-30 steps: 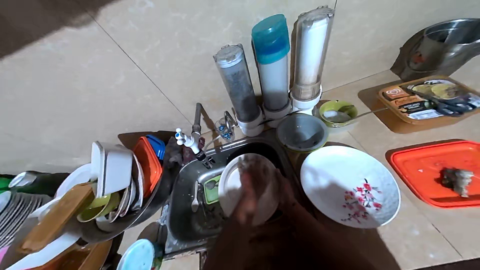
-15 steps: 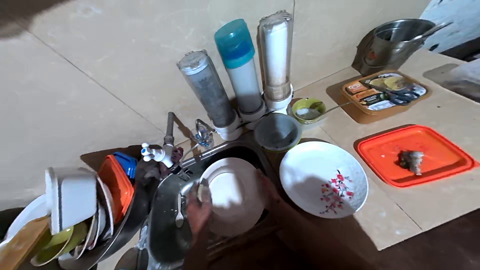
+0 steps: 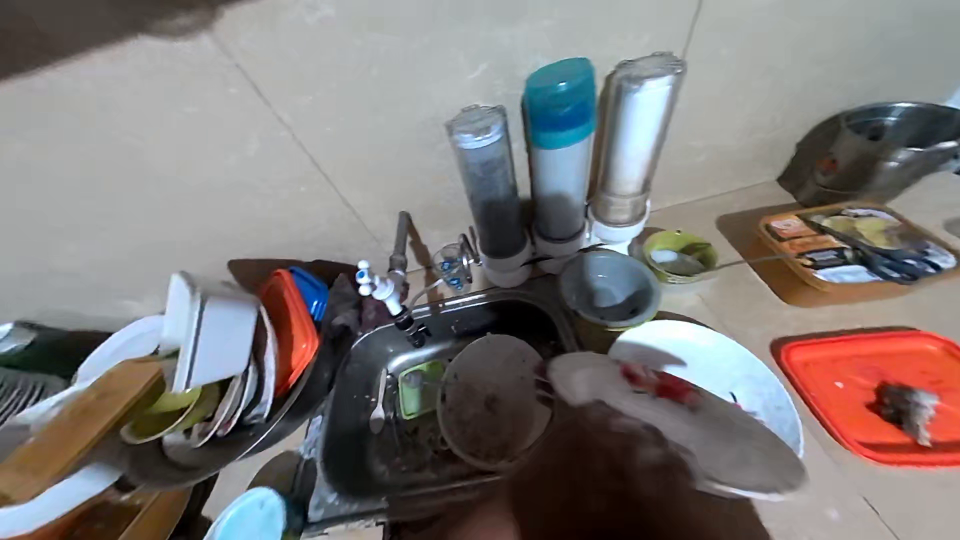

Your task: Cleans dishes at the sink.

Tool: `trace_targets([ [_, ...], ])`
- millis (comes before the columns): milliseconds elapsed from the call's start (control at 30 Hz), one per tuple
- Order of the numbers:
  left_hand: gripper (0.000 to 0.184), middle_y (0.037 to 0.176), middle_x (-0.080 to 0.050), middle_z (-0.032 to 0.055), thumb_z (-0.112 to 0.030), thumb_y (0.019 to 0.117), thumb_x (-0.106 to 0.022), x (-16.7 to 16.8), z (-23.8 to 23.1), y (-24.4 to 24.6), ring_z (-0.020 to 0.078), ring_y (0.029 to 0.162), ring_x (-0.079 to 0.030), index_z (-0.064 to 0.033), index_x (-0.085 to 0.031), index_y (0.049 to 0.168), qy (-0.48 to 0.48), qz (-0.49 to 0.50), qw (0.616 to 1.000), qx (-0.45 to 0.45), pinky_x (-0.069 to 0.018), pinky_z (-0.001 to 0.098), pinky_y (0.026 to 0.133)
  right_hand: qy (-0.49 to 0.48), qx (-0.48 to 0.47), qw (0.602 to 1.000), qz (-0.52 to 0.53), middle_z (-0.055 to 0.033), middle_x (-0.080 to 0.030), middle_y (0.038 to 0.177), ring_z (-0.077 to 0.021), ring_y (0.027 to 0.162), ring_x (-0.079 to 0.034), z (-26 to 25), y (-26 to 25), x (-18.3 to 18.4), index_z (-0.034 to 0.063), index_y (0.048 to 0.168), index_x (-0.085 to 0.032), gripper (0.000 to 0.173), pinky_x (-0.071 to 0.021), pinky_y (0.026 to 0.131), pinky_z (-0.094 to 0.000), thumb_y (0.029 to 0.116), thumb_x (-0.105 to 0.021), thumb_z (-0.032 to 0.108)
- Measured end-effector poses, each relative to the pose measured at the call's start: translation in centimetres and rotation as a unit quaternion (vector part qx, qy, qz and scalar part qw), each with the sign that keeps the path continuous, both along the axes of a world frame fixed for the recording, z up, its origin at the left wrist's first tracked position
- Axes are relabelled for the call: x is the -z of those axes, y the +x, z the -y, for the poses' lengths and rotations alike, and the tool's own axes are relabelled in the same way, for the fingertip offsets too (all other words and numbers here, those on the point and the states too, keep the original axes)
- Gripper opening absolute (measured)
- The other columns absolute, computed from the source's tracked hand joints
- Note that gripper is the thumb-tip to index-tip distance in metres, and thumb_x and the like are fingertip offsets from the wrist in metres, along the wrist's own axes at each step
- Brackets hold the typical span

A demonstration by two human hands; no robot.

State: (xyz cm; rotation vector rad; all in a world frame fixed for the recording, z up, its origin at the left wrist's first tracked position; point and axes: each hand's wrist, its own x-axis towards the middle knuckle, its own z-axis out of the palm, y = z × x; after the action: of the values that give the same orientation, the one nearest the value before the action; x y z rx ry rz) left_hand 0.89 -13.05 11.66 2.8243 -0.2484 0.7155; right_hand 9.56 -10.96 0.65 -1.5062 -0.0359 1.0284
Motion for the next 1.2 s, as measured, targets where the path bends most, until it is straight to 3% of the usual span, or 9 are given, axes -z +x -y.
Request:
trace_targets([
  [67, 0.015, 0.098, -0.077, 0.0053, -0.010, 0.0977, -0.064, 2.5, 1.6, 2.2, 0.0209, 0.093, -0.074, -0.0108, -0.078, 0.100, -0.014, -0.019, 0.998, 0.058, -0.0584, 0.0369, 0.087, 0.034, -0.089, 0.995, 0.042, -0.0211, -0.052, 0.146, -0.0311, 0.130, -0.054, -0.5, 0.5, 4.4, -0.0020, 0.144, -0.048, 0.042, -0.0470, 0.104, -0.0466, 0.1107, -0.042, 0.022],
  [233, 0.017, 0.108, -0.075, 0.0138, -0.003, 0.0987, -0.061, 11.0, 2.4, 5.2, 0.0306, 0.111, -0.070, -0.0040, -0.076, 0.107, -0.171, -0.044, 0.976, 0.129, -0.0506, 0.0468, 0.106, 0.036, -0.060, 0.996, 0.048, -0.0244, -0.051, 0.144, -0.0314, 0.127, -0.053, -0.1, 0.2, 6.0, -0.0029, 0.143, -0.049, 0.040, -0.0471, 0.101, -0.0455, 0.1088, -0.047, 0.019],
  [333, 0.030, 0.118, -0.073, 0.0203, 0.006, 0.0839, -0.071, 11.3, 1.8, 4.7, 0.0391, 0.127, -0.062, 0.0047, -0.074, 0.114, -0.328, -0.077, 0.933, 0.124, -0.0386, 0.0530, 0.118, 0.009, -0.074, 0.996, 0.055, -0.0248, -0.050, 0.145, -0.0288, 0.126, -0.052, 1.1, -0.6, 2.5, -0.0054, 0.145, -0.046, 0.041, -0.0441, 0.103, -0.0412, 0.1087, -0.047, 0.014],
  [433, 0.034, 0.114, -0.072, 0.0198, -0.015, 0.0902, -0.071, 12.4, -1.8, 1.4, 0.0254, 0.111, -0.068, 0.0087, -0.068, 0.114, -0.394, 0.036, 0.915, -0.075, -0.0513, 0.0396, 0.104, 0.032, -0.093, 0.980, 0.171, -0.0235, -0.058, 0.138, -0.0201, 0.123, -0.059, 2.8, -1.5, 1.5, -0.0103, 0.140, -0.049, 0.044, -0.0464, 0.104, -0.0263, 0.1054, -0.049, 0.016],
  [600, 0.049, 0.139, -0.056, 0.0335, -0.013, 0.0983, -0.065, 15.4, -11.7, -6.9, 0.0455, 0.132, -0.055, 0.0102, -0.053, 0.140, -0.320, -0.165, 0.781, -0.511, -0.0410, 0.0539, 0.114, -0.002, -0.103, 0.993, 0.053, -0.0264, -0.040, 0.155, -0.0341, 0.142, -0.042, 0.1, 0.1, 4.1, -0.0032, 0.153, -0.035, 0.054, -0.0360, 0.115, -0.0491, 0.1075, -0.052, 0.020],
  [900, 0.055, 0.153, -0.045, 0.0297, -0.011, 0.1001, -0.062, 17.8, -14.5, -8.3, 0.0431, 0.144, -0.043, 0.0034, -0.044, 0.150, -0.357, -0.333, 0.714, -0.502, -0.0337, 0.0529, 0.120, -0.029, -0.136, 0.990, -0.021, -0.0235, -0.048, 0.148, -0.0327, 0.133, -0.052, -1.1, -0.7, 4.5, 0.0038, 0.154, -0.038, 0.047, -0.0440, 0.108, -0.0495, 0.1086, -0.048, 0.015],
  [1000, 0.051, 0.151, -0.046, 0.0317, -0.010, 0.1016, -0.058, 16.7, -13.6, -8.8, 0.0454, 0.142, -0.044, 0.0060, -0.046, 0.148, -0.336, -0.229, 0.732, -0.547, -0.0338, 0.0538, 0.120, -0.056, -0.103, 0.993, 0.006, -0.0266, -0.052, 0.143, -0.0348, 0.130, -0.053, -1.0, -0.6, 4.3, -0.0022, 0.147, -0.045, 0.042, -0.0434, 0.107, -0.0505, 0.1099, -0.045, 0.017],
  [1100, 0.051, 0.132, -0.058, 0.0369, -0.008, 0.0935, -0.068, 16.2, -13.0, -10.1, 0.0469, 0.125, -0.059, 0.0149, -0.052, 0.136, -0.319, 0.056, 0.725, -0.607, -0.0454, 0.0558, 0.109, -0.049, -0.037, 0.997, -0.044, -0.0245, -0.056, 0.134, -0.0306, 0.120, -0.057, -1.2, -0.1, 4.5, -0.0038, 0.140, -0.049, 0.040, -0.0478, 0.100, -0.0471, 0.1087, -0.049, 0.020],
  [1200, 0.045, 0.118, -0.066, 0.0262, -0.012, 0.0964, -0.065, 15.2, -13.6, -10.9, 0.0236, 0.104, -0.065, 0.0127, -0.054, 0.132, -0.434, 0.216, 0.646, -0.590, -0.0534, 0.0387, 0.093, -0.030, -0.024, 0.993, -0.109, -0.0215, -0.057, 0.134, -0.0282, 0.118, -0.059, -1.2, -0.3, 4.3, 0.0000, 0.143, -0.047, 0.042, -0.0501, 0.098, -0.0459, 0.1076, -0.053, 0.023],
])
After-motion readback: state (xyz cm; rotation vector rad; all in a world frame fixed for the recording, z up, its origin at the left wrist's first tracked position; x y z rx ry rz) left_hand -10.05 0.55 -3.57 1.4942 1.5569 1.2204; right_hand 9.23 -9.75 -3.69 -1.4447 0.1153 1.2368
